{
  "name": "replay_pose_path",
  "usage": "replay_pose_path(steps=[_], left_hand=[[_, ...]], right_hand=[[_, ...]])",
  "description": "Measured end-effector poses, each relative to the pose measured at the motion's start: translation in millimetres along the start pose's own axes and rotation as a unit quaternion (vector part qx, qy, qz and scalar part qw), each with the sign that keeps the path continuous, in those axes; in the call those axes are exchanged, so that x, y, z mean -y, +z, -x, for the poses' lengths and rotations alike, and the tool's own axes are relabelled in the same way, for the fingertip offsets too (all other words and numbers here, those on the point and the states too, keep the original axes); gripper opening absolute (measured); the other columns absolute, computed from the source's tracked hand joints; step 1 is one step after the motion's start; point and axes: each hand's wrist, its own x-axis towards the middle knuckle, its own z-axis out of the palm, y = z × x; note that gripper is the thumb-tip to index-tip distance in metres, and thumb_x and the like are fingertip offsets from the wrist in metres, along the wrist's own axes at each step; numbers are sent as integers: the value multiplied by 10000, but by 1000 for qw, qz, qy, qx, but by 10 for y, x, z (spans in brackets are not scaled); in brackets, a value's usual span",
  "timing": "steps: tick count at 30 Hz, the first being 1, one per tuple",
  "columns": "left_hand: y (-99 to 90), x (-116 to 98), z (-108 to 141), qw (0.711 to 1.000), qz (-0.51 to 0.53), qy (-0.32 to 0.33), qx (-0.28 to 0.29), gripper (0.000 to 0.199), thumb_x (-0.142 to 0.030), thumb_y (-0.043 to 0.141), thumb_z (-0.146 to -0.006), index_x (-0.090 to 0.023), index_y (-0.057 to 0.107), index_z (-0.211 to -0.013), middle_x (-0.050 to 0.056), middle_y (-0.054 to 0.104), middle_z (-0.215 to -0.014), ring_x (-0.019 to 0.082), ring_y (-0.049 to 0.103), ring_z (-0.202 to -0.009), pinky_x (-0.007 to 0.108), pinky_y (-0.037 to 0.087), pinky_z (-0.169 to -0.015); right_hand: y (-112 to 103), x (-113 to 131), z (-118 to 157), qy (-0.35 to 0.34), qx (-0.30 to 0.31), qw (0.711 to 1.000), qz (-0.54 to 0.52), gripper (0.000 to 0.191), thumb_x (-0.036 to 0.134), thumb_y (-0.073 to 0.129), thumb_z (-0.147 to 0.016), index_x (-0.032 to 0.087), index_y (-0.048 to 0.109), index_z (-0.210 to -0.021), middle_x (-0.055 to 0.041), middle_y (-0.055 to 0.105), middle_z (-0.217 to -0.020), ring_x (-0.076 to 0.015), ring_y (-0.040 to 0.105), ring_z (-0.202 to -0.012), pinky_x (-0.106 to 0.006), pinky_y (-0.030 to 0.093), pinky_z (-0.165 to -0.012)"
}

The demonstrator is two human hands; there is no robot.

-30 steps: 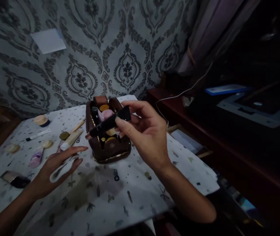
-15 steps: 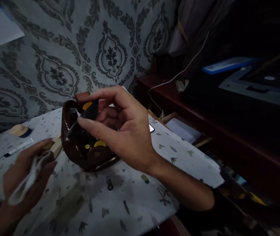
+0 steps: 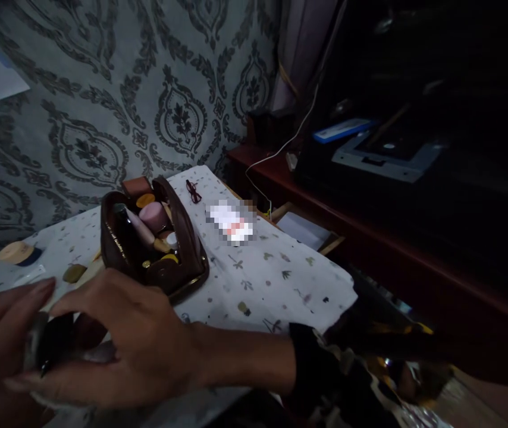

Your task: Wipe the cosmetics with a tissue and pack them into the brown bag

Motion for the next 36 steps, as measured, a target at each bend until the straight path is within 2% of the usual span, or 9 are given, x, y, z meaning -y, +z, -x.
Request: replay_pose_path(steps=[3, 7, 12, 16, 21, 26, 29, 32, 36], left_hand=[[22, -114, -20, 998, -56, 37, -12, 783, -181, 579, -791, -301, 330, -1523, 77, 741, -1052, 300, 694, -968, 419, 558, -789], [43, -125, 123, 997, -55, -45, -16, 488, -165, 505, -840, -320, 512, -1303, 19, 738, -877, 251, 715, -794, 359, 540, -693], [73, 7, 342, 994, -52, -92, -24, 270, -201, 600, -818, -236, 591, -1086, 14, 739, -856, 195, 709, -689, 266, 517, -610], [114, 12, 413, 977, 92, -190, -23, 69, -256, 590, -835, -212, 603, -886, -27, 669, -675, 137, 610, -535, 225, 449, -521], [229, -10, 467, 870, 345, -350, 46, 281, -389, 685, -774, -195, 520, -656, -22, 569, -610, 138, 524, -585, 232, 417, -538], [398, -30, 587, 749, 512, -419, 40, 309, -385, 766, -686, -175, 539, -682, -44, 512, -555, 122, 487, -554, 233, 433, -541], [472, 28, 692, 709, 565, -420, 24, 334, -360, 827, -628, -169, 581, -748, -55, 521, -572, 116, 495, -565, 229, 446, -567], [516, 184, 814, 684, 603, -411, 4, 470, -433, 853, -616, -175, 648, -951, -24, 606, -698, 128, 543, -631, 224, 458, -592], [542, 404, 885, 624, 621, -460, -119, 627, -711, 690, -700, -161, 681, -999, 10, 598, -669, 104, 479, -511, 200, 335, -420]], right_hand=[[155, 0, 80, -27, -26, 999, -10, 276, 286, 730, -821, 220, 561, -1029, -32, 701, -876, -135, 668, -753, -231, 574, -732], [274, 55, 147, -7, -35, 999, -30, 287, 291, 748, -806, 219, 572, -1021, -23, 663, -855, -119, 636, -703, -226, 564, -693], [424, 92, 171, 80, -57, 989, -107, 307, 326, 787, -767, 226, 577, -968, -7, 630, -868, -102, 618, -681, -220, 555, -669], [578, 7, 156, 180, -38, 968, -171, 358, 367, 807, -732, 223, 573, -961, 18, 605, -787, -107, 601, -668, -224, 533, -646], [765, -274, 160, 246, 27, 951, -187, 389, 371, 781, -743, 222, 601, -1054, 4, 607, -884, -115, 595, -762, -212, 493, -654], [987, -601, 303, 233, 144, 956, -101, 216, 379, 695, -816, 171, 711, -872, -36, 656, -891, -161, 596, -843, -269, 474, -744], [1086, -719, 388, 275, 132, 944, -125, 269, 427, 699, -809, 173, 719, -895, -42, 698, -902, -181, 623, -851, -300, 488, -795], [1119, -766, 426, 318, 79, 929, -171, 314, 469, 676, -826, 188, 678, -966, -39, 712, -939, -199, 650, -914, -323, 502, -864], [1121, -793, 501, 363, 59, 913, -177, 349, 537, 629, -855, 218, 596, -993, -33, 693, -905, -201, 665, -868, -329, 534, -803]])
